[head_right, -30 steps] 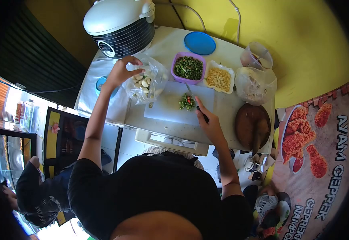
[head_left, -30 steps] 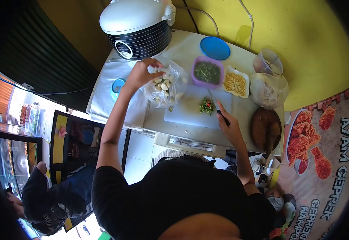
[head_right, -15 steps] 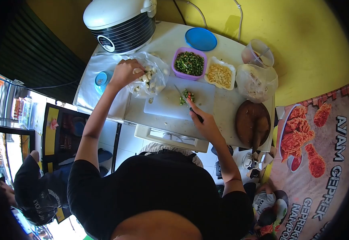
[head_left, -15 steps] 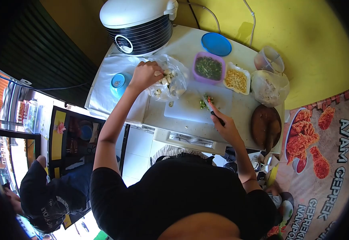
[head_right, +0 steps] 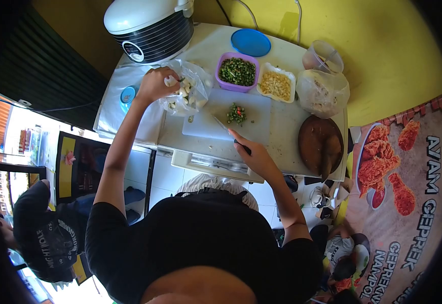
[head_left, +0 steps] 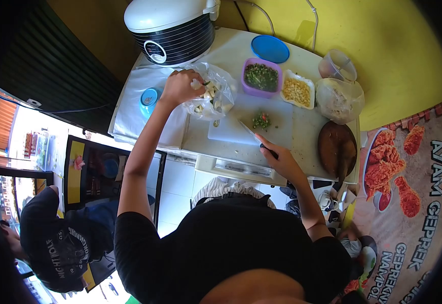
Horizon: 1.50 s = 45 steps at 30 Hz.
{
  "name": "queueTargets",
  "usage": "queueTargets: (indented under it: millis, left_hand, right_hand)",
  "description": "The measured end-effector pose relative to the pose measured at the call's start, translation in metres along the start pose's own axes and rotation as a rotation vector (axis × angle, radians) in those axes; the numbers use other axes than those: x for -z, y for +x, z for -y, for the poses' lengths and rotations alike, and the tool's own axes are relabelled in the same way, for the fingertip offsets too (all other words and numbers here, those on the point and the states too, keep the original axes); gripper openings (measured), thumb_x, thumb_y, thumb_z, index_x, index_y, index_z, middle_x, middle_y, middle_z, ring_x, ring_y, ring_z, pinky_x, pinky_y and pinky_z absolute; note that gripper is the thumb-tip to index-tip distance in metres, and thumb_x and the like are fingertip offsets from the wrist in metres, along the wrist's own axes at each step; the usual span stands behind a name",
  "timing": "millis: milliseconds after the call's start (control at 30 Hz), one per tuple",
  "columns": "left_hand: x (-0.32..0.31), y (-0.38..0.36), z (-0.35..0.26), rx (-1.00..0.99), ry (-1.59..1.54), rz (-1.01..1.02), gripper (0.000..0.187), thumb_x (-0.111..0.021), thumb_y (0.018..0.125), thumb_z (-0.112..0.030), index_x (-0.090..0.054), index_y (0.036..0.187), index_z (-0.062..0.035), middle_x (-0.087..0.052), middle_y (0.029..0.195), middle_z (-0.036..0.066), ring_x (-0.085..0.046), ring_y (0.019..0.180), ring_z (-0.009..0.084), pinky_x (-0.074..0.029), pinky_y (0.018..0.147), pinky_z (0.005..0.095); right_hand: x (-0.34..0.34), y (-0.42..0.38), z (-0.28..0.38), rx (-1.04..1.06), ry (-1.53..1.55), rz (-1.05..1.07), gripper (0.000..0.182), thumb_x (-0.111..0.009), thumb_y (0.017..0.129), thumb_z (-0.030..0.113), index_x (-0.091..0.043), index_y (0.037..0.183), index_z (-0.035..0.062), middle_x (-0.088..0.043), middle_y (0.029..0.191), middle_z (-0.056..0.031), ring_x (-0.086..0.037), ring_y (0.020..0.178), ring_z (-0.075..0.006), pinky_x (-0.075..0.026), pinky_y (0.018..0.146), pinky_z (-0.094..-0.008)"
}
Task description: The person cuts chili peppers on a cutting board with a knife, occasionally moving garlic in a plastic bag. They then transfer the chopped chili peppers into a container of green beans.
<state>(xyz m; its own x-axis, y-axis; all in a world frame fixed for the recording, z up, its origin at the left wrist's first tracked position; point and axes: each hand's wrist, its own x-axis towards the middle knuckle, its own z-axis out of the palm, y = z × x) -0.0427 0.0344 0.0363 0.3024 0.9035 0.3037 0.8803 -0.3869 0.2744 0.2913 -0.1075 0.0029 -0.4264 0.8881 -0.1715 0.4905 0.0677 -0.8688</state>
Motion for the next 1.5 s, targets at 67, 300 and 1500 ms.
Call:
queueTargets:
  millis: [67, 300, 1500]
  left_hand:
    - [0.004, -0.001, -0.002, 0.025, -0.059, -0.028, 0.020, -0.070, 0.068, -0.028, -0.072, 0.079, -0.0114, -0.070, 0.087, 0.006, -0.066, 0.077, 0.0256, -0.052, 0.076, 0.0344]
    - [0.008, -0.006, 0.006, 0.057, -0.158, -0.025, 0.018, -0.073, 0.071, -0.024, -0.072, 0.082, -0.0098, -0.070, 0.087, 0.009, -0.066, 0.079, 0.0258, -0.052, 0.075, 0.0349]
    - [-0.075, -0.069, -0.132, 0.136, -0.431, -0.109, 0.016, -0.076, 0.077, -0.020, -0.076, 0.090, -0.0112, -0.064, 0.080, 0.005, -0.062, 0.072, 0.0207, -0.050, 0.065, 0.0314]
  right_hand:
    - [0.001, -0.002, 0.000, -0.019, 0.025, 0.004, 0.047, -0.051, 0.096, 0.017, -0.043, 0.142, 0.0222, -0.033, 0.065, -0.0057, -0.034, 0.060, -0.0128, -0.040, 0.062, -0.0255]
    - [0.006, -0.005, -0.006, -0.006, 0.005, -0.097, 0.046, -0.050, 0.097, 0.015, -0.043, 0.143, 0.0226, -0.036, 0.063, 0.0043, -0.035, 0.056, -0.0060, -0.037, 0.055, -0.0217]
    - [-0.013, -0.016, -0.003, -0.024, -0.082, -0.222, 0.051, -0.051, 0.096, 0.014, -0.038, 0.144, 0.0257, -0.048, 0.060, -0.0173, -0.049, 0.051, -0.0261, -0.044, 0.056, -0.0342]
